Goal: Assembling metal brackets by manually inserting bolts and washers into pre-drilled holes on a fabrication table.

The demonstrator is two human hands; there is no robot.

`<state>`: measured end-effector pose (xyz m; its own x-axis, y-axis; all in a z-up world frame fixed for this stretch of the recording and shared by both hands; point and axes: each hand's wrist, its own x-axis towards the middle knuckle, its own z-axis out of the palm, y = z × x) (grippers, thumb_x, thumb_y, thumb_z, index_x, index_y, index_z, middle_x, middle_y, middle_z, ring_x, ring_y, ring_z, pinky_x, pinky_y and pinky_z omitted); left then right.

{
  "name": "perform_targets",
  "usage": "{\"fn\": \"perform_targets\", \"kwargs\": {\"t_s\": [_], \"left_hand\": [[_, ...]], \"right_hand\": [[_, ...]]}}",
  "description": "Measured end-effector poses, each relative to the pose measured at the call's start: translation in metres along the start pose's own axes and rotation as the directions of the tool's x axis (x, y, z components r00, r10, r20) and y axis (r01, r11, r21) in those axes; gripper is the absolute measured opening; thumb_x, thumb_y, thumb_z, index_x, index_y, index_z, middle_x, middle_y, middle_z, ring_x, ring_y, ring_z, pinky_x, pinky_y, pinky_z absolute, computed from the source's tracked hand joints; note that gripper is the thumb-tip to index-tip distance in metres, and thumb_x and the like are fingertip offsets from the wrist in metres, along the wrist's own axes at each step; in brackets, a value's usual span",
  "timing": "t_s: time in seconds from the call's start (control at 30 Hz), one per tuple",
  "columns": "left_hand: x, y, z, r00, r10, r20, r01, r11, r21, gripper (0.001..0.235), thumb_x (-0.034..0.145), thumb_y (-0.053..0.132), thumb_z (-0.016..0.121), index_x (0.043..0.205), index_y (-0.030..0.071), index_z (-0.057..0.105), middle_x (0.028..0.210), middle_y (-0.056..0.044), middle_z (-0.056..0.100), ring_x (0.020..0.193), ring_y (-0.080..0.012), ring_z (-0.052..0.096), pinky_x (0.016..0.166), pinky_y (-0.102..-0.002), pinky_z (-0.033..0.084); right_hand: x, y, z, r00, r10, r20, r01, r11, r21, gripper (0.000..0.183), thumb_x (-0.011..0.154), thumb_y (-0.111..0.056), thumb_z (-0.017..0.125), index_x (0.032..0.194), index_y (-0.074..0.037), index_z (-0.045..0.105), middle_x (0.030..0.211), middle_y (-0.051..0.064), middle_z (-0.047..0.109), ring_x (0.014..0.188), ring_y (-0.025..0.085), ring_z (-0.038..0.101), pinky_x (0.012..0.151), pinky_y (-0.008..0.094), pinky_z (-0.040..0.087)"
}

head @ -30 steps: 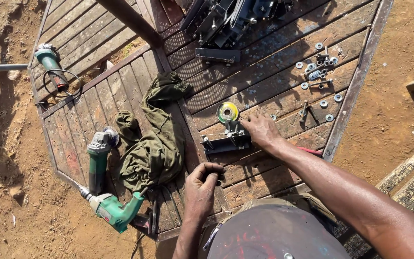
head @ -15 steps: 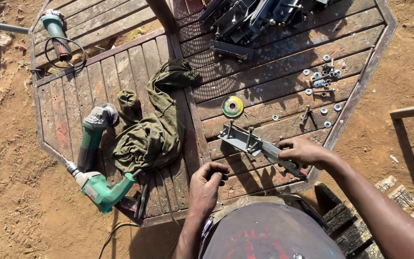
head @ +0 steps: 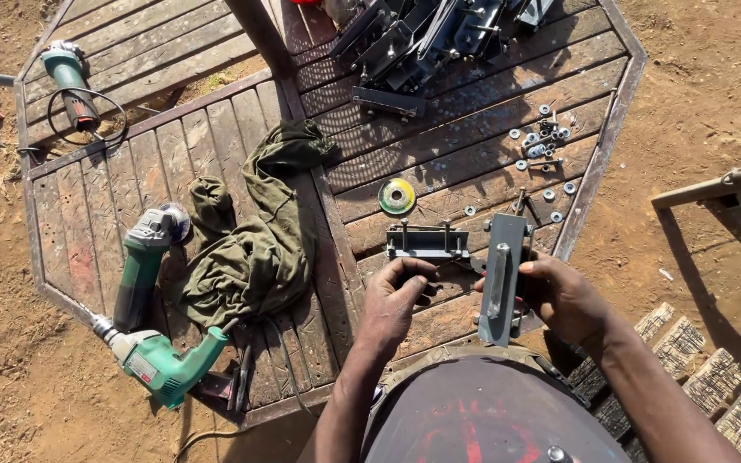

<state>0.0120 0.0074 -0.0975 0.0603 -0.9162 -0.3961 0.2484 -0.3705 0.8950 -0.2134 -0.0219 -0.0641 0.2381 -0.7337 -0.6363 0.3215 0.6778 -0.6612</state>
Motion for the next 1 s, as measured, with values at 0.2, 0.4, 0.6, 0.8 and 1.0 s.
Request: {"fn": "perform_targets", "kwargs": {"t_s": [0.2, 0.4, 0.6, 0.8, 1.0], "left_hand": [[0.015, -0.001, 0.021, 0.997, 0.008, 0.081, -0.009, 1.0, 0.008, 0.044, 0.102, 0.028, 0.063, 0.136, -0.001, 0.06, 0.103, -0.019, 0.068, 0.082, -0.0184, 0.065, 0.072, -0.03, 0.061], [0.019, 0.006, 0.019, 0.991, 0.032, 0.131, -0.029, 0.999, -0.028, 0.032, 0.105, 0.033, 0.064, 0.113, 0.003, 0.073, 0.082, -0.014, 0.07, 0.063, -0.0154, 0.067, 0.053, -0.023, 0.058], [0.005, 0.055, 0.011, 0.938, 0.323, 0.128, -0.345, 0.909, 0.233, 0.042, 0.078, -0.001, 0.069, 0.117, 0.015, 0.077, 0.112, -0.011, 0.07, 0.106, -0.0217, 0.065, 0.098, -0.038, 0.054], [-0.002, 0.051, 0.016, 0.923, 0.362, 0.133, -0.383, 0.824, 0.419, 0.039, 0.083, -0.001, 0.06, 0.116, 0.012, 0.074, 0.103, -0.016, 0.072, 0.102, -0.0326, 0.069, 0.093, -0.045, 0.054], [-0.011, 0.083, 0.023, 0.992, 0.123, -0.028, -0.09, 0.844, 0.529, 0.032, 0.095, 0.038, 0.056, 0.11, 0.015, 0.072, 0.103, 0.0, 0.075, 0.086, -0.0128, 0.069, 0.071, -0.029, 0.059]], "right_hand": [[0.007, 0.025, 0.014, 0.996, 0.085, 0.041, -0.094, 0.94, 0.327, 0.024, 0.09, -0.025, 0.058, 0.097, -0.006, 0.07, 0.075, 0.014, 0.061, 0.064, 0.031, 0.066, 0.062, 0.04, 0.056], [0.057, 0.073, -0.008, 0.996, 0.091, 0.002, -0.09, 0.99, 0.107, 0.079, 0.098, -0.075, 0.05, 0.083, 0.001, 0.066, 0.061, 0.019, 0.063, 0.057, 0.031, 0.071, 0.054, 0.045, 0.062], [0.026, 0.042, 0.034, 0.998, 0.053, -0.03, -0.051, 0.995, 0.087, 0.065, 0.102, -0.063, 0.055, 0.071, -0.007, 0.059, 0.051, 0.009, 0.051, 0.041, 0.023, 0.058, 0.039, 0.034, 0.052], [0.036, 0.049, 0.033, 0.985, -0.07, -0.156, 0.068, 0.998, -0.015, 0.06, 0.1, -0.059, 0.06, 0.072, -0.006, 0.061, 0.051, 0.011, 0.057, 0.042, 0.021, 0.062, 0.036, 0.029, 0.052], [0.012, 0.023, 0.049, 0.982, -0.03, -0.189, -0.009, 0.979, -0.205, 0.061, 0.096, -0.064, 0.047, 0.093, -0.01, 0.075, 0.064, 0.0, 0.058, 0.054, 0.011, 0.052, 0.045, 0.025, 0.037]]}}
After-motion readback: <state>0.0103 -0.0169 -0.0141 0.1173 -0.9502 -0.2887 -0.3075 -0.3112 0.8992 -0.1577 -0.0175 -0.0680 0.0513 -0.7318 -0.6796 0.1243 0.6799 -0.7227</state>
